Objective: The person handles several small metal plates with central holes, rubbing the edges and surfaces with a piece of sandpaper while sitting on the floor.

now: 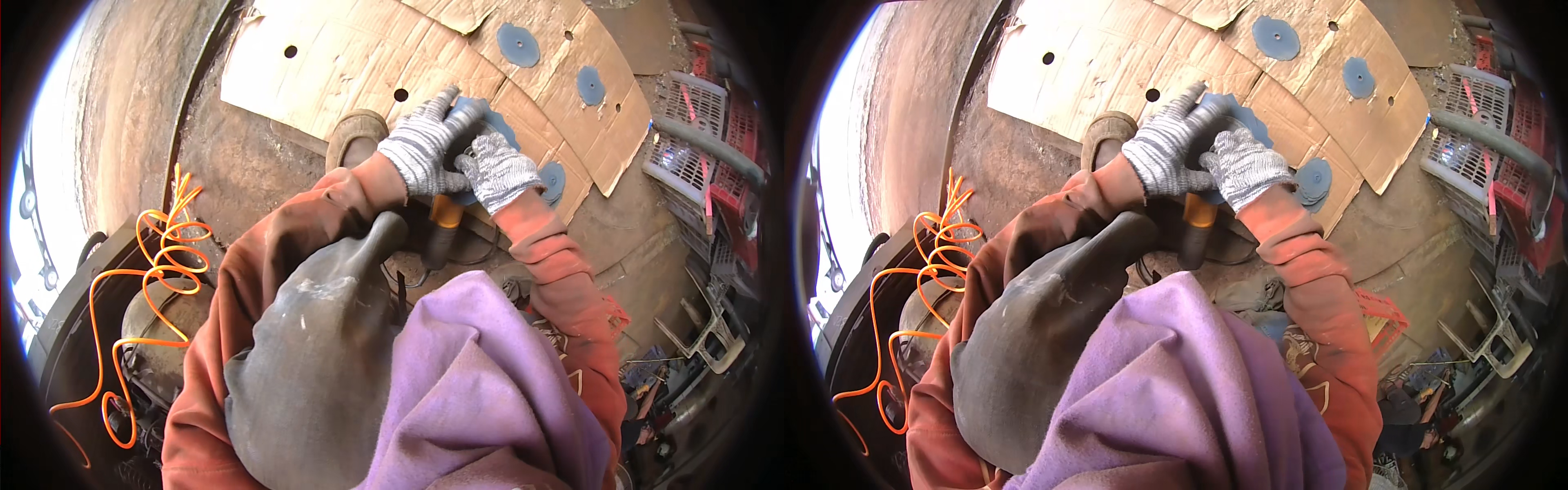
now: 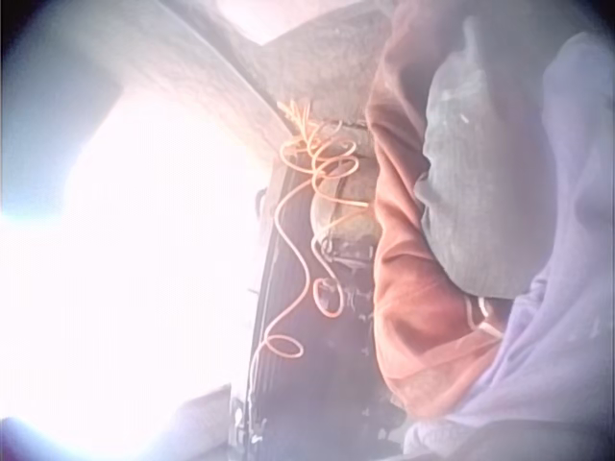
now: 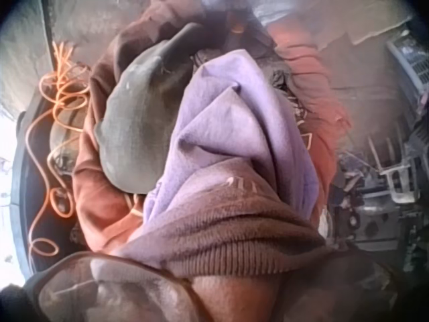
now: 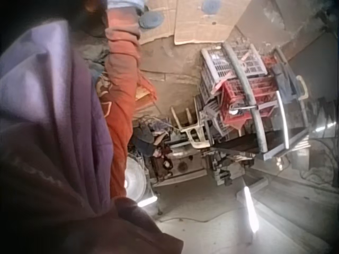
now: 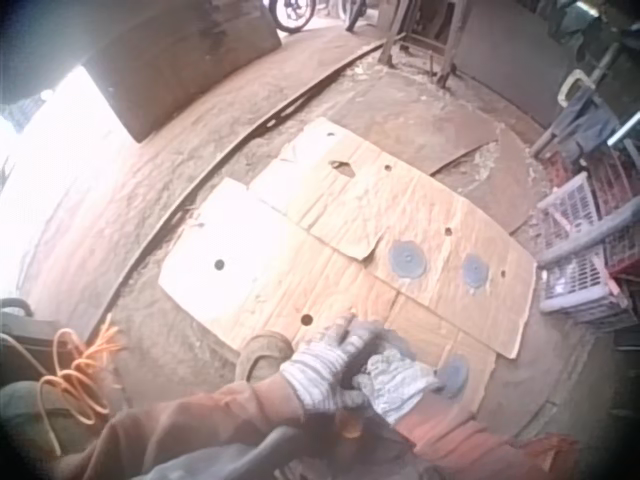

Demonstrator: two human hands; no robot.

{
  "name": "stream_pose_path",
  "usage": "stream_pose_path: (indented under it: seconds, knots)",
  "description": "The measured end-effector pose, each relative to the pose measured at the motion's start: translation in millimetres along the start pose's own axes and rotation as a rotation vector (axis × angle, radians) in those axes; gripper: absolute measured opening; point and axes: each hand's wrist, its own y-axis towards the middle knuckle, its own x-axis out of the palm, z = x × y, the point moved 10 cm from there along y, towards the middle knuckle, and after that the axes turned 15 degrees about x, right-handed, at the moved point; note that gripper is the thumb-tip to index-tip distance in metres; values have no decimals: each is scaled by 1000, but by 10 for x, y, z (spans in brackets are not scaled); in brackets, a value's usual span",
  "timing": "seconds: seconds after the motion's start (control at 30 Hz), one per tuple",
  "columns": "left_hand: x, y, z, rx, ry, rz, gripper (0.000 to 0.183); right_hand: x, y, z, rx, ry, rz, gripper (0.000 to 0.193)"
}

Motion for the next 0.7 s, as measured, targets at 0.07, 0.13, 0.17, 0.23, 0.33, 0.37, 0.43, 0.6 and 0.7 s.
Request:
stream_pose_path:
  seconds: [0.07,0.13,0.17,0.23,0.33,0.37,0.43,0.6,0.7]
  knots:
    - [-205,-129,-96,-26,-217,328,113,31,-120,114,82,87,-4,43]
    - [239,-379,-503,-420,-998,492,107,154,-208,353,129,153,32,45]
    - [503,-485,-720,-573,-1435,708,92,267,-229,510,149,187,50,46]
    - [434,-617,-803,-630,-1368,673,64,450,-224,692,-51,132,480,49]
    - [673,-517,-394,-514,-1086,215,55,386,-350,850,-23,213,473,47]
    - [716,-456,-290,-441,-818,-11,66,338,-410,855,-82,279,518,44]
    - [615,-337,-130,-411,-724,16,67,224,-486,837,-75,367,519,43]
    - [684,-298,-261,-450,-456,15,54,-32,-609,665,-230,510,504,38]
    - [681,-235,-239,-455,-464,104,50,-83,-538,596,-139,155,388,39]
